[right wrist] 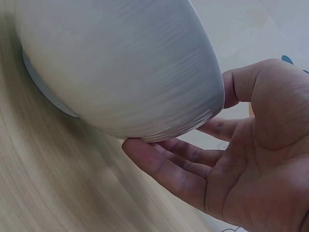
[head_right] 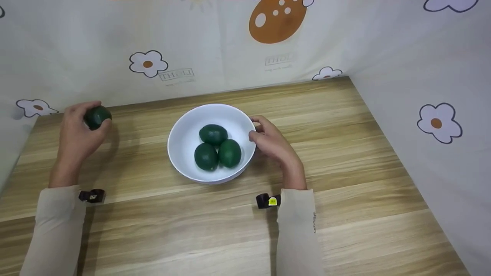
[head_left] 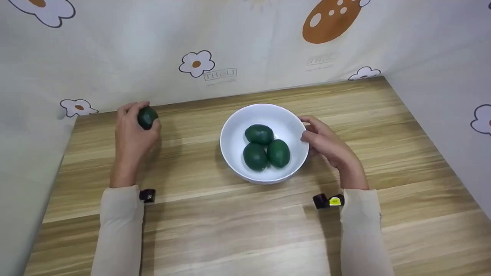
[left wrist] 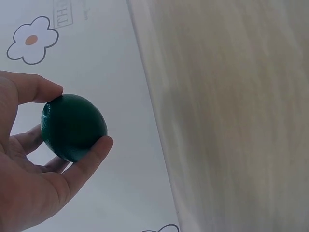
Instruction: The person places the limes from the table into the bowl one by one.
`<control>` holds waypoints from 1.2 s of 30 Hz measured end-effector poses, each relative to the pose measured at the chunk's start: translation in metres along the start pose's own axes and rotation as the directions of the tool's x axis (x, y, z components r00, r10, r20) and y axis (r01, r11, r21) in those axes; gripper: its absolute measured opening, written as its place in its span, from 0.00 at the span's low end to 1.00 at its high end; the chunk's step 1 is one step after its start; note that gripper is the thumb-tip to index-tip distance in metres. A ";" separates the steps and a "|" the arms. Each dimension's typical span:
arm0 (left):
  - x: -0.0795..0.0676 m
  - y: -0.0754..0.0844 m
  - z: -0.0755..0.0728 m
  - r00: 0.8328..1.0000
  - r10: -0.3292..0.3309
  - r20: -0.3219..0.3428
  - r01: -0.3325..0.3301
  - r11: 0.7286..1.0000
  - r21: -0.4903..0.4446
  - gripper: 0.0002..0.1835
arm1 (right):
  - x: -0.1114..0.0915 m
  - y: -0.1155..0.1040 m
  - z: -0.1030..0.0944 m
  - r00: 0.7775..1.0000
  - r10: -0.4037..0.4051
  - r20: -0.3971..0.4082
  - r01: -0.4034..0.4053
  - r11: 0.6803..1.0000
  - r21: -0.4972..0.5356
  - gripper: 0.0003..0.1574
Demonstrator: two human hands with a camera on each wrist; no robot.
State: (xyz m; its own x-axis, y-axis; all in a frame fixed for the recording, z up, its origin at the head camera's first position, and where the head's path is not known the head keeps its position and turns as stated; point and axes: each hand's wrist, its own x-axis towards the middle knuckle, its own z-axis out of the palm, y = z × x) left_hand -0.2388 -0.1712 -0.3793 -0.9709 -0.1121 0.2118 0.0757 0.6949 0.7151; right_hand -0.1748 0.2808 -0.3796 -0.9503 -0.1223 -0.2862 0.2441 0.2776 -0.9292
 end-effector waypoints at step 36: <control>-0.009 0.015 -0.006 0.999 0.039 0.015 -0.039 0.999 -0.024 0.29 | 0.000 -0.001 -0.001 1.000 0.023 -0.012 -0.022 0.999 0.039 0.39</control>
State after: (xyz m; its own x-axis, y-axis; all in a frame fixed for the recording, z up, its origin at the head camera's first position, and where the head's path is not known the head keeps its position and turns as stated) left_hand -0.2280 -0.1635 -0.3665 -0.9705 -0.0742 0.2294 0.1186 0.6817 0.7219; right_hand -0.1752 0.2811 -0.3788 -0.9467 -0.1047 -0.3046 0.2727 0.2428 -0.9310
